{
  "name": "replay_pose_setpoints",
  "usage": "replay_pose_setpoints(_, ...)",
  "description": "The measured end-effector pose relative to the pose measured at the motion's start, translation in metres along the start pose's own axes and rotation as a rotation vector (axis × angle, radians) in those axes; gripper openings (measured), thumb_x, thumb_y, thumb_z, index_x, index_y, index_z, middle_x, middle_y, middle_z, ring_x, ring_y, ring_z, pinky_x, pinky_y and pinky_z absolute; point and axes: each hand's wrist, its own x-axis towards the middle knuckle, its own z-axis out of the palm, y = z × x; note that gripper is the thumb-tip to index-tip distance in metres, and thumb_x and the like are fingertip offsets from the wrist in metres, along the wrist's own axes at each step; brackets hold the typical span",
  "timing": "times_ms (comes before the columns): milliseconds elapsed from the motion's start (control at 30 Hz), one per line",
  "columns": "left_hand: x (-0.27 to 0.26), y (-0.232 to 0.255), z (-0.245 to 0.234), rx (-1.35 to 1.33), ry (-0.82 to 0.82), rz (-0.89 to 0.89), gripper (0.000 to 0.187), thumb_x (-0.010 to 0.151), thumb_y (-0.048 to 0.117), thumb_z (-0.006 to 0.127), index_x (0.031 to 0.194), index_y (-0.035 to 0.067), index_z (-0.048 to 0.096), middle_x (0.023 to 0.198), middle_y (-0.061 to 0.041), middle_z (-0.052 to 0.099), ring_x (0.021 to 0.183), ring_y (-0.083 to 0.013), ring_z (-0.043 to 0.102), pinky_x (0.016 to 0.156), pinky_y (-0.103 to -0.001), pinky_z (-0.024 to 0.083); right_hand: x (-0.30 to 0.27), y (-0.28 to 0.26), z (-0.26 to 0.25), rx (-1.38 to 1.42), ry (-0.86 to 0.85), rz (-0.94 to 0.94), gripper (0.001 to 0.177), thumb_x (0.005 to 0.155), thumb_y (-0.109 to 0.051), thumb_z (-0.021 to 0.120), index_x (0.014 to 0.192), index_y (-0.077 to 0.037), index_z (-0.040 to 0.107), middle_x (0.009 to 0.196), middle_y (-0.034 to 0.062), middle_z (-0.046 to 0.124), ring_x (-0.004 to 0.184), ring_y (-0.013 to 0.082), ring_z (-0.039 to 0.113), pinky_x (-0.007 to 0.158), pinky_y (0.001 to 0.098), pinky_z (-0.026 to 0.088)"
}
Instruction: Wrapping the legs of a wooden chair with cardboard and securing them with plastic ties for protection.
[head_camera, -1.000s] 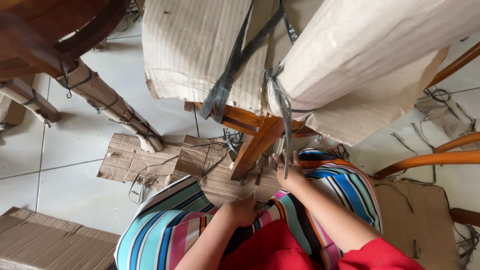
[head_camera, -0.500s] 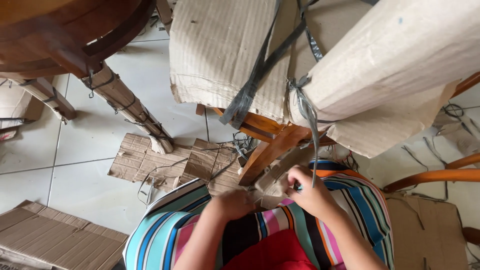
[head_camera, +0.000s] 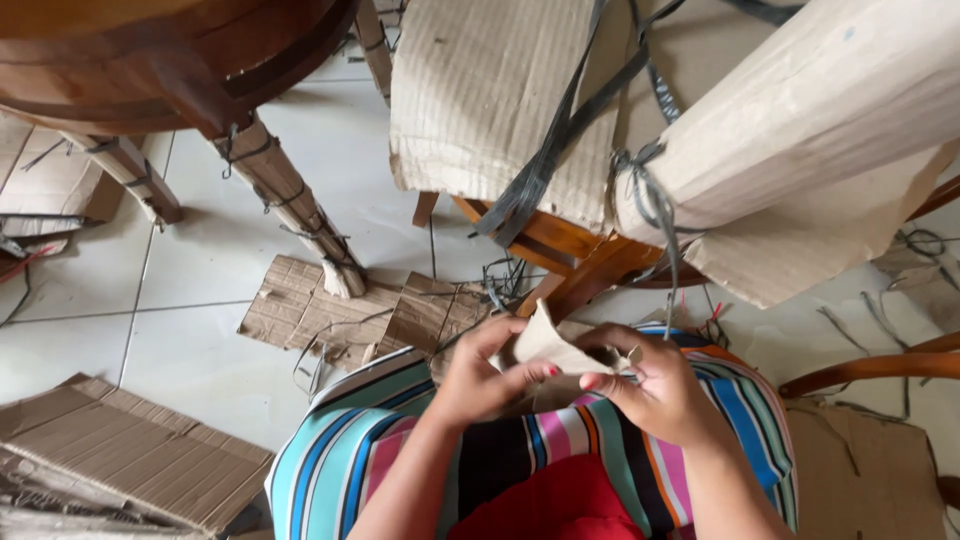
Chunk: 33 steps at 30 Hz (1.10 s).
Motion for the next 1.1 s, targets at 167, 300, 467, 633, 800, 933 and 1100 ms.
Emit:
replay_pose_setpoints(167, 0.0, -0.013, -0.028, 0.063, 0.088, 0.046, 0.021, 0.076, 0.014, 0.092, 0.086, 0.006, 0.075, 0.075, -0.006, 0.066, 0.068, -0.0149, 0.058, 0.05, -0.024, 0.046, -0.012, 0.073, -0.013, -0.084, 0.005, 0.173, 0.027, 0.09, -0.006, 0.07, 0.117, -0.005, 0.074, 0.078, 0.0168, 0.077, 0.07, 0.0298, 0.076, 0.07, 0.0425, 0.062)
replay_pose_setpoints(300, -0.004, -0.047, -0.039, -0.004, 0.155, -0.058, 0.027, 0.072, 0.009, 0.095, 0.083, 0.0, 0.072, 0.076, -0.008, 0.062, 0.073, -0.0154, 0.056, 0.061, -0.029, 0.049, -0.005, 0.15, 0.0, -0.309, -0.123, 0.567, 0.023, 0.093, -0.011, 0.07, 0.114, -0.004, 0.073, 0.097, 0.0215, 0.077, 0.091, 0.0356, 0.073, 0.085, 0.0489, 0.057)
replay_pose_setpoints(467, 0.008, -0.046, -0.019, -0.038, 0.081, 0.005, 0.019, 0.081, 0.006, 0.088, 0.08, 0.0, 0.07, 0.074, -0.009, 0.061, 0.073, -0.0153, 0.053, 0.063, -0.029, 0.045, -0.028, 0.318, 0.05, -0.422, -0.093, 0.831, 0.027, 0.09, -0.026, 0.072, 0.115, -0.018, 0.076, 0.106, 0.0081, 0.08, 0.11, 0.0329, 0.073, 0.1, 0.0399, 0.055)
replay_pose_setpoints(633, 0.007, -0.064, -0.011, -0.192, 0.047, 0.034, 0.012, 0.082, -0.002, 0.084, 0.082, -0.002, 0.072, 0.077, -0.012, 0.065, 0.076, -0.0182, 0.054, 0.071, -0.032, 0.048, -0.021, 0.318, 0.062, -0.599, -0.148, 0.87, 0.026, 0.078, -0.042, 0.075, 0.084, -0.017, 0.078, 0.08, 0.0043, 0.078, 0.089, 0.027, 0.076, 0.085, 0.0333, 0.057)
replay_pose_setpoints(800, 0.011, -0.058, -0.019, -0.253, 0.049, 0.032, 0.012, 0.087, 0.005, 0.081, 0.085, -0.002, 0.072, 0.079, -0.013, 0.065, 0.078, -0.0185, 0.055, 0.074, -0.034, 0.049, -0.037, 0.406, 0.047, 0.034, 0.106, 0.983, 0.026, 0.087, -0.023, 0.057, 0.11, -0.014, 0.066, 0.078, 0.0032, 0.06, 0.068, 0.0223, 0.062, 0.059, 0.031, 0.054)
replay_pose_setpoints(933, 0.015, -0.052, -0.02, -0.312, 0.048, 0.07, 0.015, 0.09, 0.009, 0.08, 0.084, -0.001, 0.07, 0.082, -0.015, 0.063, 0.08, -0.0205, 0.056, 0.076, -0.034, 0.047, -0.005, 0.229, -0.012, 0.552, 0.342, 0.907, 0.017, 0.101, -0.029, 0.06, 0.104, -0.012, 0.064, 0.057, -0.0055, 0.029, 0.036, 0.0061, 0.03, 0.031, 0.0185, 0.026)
replay_pose_setpoints(1100, 0.016, -0.047, -0.015, -0.35, 0.023, 0.118, 0.018, 0.088, 0.011, 0.082, 0.085, -0.002, 0.069, 0.083, -0.016, 0.063, 0.081, -0.0243, 0.057, 0.077, -0.036, 0.048, -0.03, 0.152, -0.054, 0.45, 0.394, 0.725, 0.016, 0.102, -0.023, 0.061, 0.095, -0.008, 0.063, 0.055, -0.0043, 0.026, 0.037, 0.0062, 0.031, 0.033, 0.0214, 0.027)
